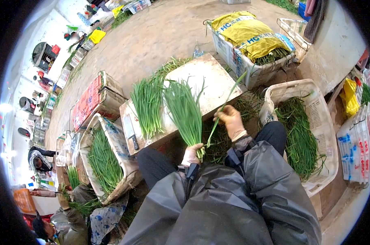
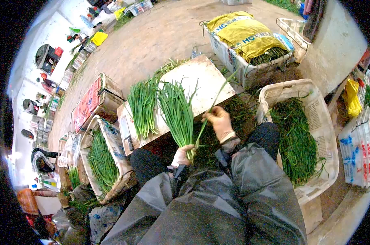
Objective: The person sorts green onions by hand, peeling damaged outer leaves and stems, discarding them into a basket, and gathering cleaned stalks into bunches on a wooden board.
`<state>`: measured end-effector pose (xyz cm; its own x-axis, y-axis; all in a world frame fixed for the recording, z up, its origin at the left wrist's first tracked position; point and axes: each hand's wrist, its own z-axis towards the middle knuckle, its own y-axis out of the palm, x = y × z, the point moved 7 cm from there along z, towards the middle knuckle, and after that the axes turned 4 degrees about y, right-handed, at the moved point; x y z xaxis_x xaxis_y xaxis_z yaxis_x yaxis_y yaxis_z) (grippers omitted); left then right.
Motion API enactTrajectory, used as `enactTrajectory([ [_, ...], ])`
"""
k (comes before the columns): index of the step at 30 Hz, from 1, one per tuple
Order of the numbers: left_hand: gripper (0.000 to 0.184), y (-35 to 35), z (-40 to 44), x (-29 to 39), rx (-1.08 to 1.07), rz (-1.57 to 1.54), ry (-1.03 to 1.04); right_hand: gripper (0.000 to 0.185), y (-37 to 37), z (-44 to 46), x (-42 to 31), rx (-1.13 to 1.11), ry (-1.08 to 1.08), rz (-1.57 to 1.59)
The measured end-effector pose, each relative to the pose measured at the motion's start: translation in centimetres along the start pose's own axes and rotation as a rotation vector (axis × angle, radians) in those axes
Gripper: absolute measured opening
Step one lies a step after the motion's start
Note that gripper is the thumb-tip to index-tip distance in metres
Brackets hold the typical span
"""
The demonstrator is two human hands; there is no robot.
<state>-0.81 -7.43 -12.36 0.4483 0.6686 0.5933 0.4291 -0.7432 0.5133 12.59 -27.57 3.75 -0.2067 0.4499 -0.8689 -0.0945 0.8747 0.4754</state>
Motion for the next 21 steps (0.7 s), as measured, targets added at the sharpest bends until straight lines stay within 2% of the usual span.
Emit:
enactTrajectory([
  [2, 0.017, 0.4, -0.4, 0.6, -0.007, 0.031, 0.020, 0.017, -5.0, 2.0, 0.3, 0.231, -0.005, -0.061],
  [3, 0.020, 1.4, -1.6, 1.3, -0.044, 0.042, 0.033, 0.031, -8.2, 2.8, 0.8, 0.396, -0.015, -0.350],
  [4, 0.022, 1.9, -2.1, 1.7, -0.083, 0.054, 0.045, 0.054, -9.5, 2.3, 0.1, 0.490, 0.002, -0.685],
  [6, 0.027, 1.9, -2.5, 2.0, -0.109, 0.096, 0.075, 0.067, -9.5, 2.1, 0.4, 0.518, -0.054, -1.167],
  [7, 0.028, 2.3, -3.0, 2.3, -0.110, 0.108, 0.077, 0.072, -9.1, 3.2, 2.2, 0.300, 0.148, -1.189],
  [9, 0.027, 3.0, -4.1, 2.8, -0.089, 0.177, 0.097, 0.077, -6.3, 3.3, 5.7, -0.012, 0.286, -0.865],
  [10, 0.032, 2.7, -4.4, 2.8, -0.084, 0.200, 0.104, 0.083, -4.3, 2.4, 5.6, -0.039, 0.274, -0.903],
  [11, 0.032, 3.0, -5.0, 2.9, -0.106, 0.219, 0.089, 0.086, -2.8, 1.9, 6.7, -0.097, 0.306, -0.786],
  [12, 0.033, 3.4, -5.6, 3.0, -0.132, 0.241, 0.073, 0.094, -0.9, 0.7, 6.4, -0.170, 0.500, -0.602],
  [14, 0.035, 3.7, -6.2, 3.1, -0.177, 0.341, 0.042, 0.066, 0.7, 0.7, 3.9, -0.096, 0.281, -0.492],
  [17, 0.034, 4.9, -7.8, 3.4, -0.217, 0.358, 0.064, 0.057, -1.7, 3.2, 6.0, 0.042, 0.274, -0.231],
  [20, 0.034, 5.3, -9.0, 3.2, -0.248, 0.427, 0.016, 0.050, -2.7, 3.6, 4.5, 0.113, 0.183, 0.023],
  [21, 0.033, 5.1, -9.1, 3.0, -0.229, 0.430, 0.000, 0.042, -3.3, 4.4, 4.3, 0.195, 0.141, -0.025],
])
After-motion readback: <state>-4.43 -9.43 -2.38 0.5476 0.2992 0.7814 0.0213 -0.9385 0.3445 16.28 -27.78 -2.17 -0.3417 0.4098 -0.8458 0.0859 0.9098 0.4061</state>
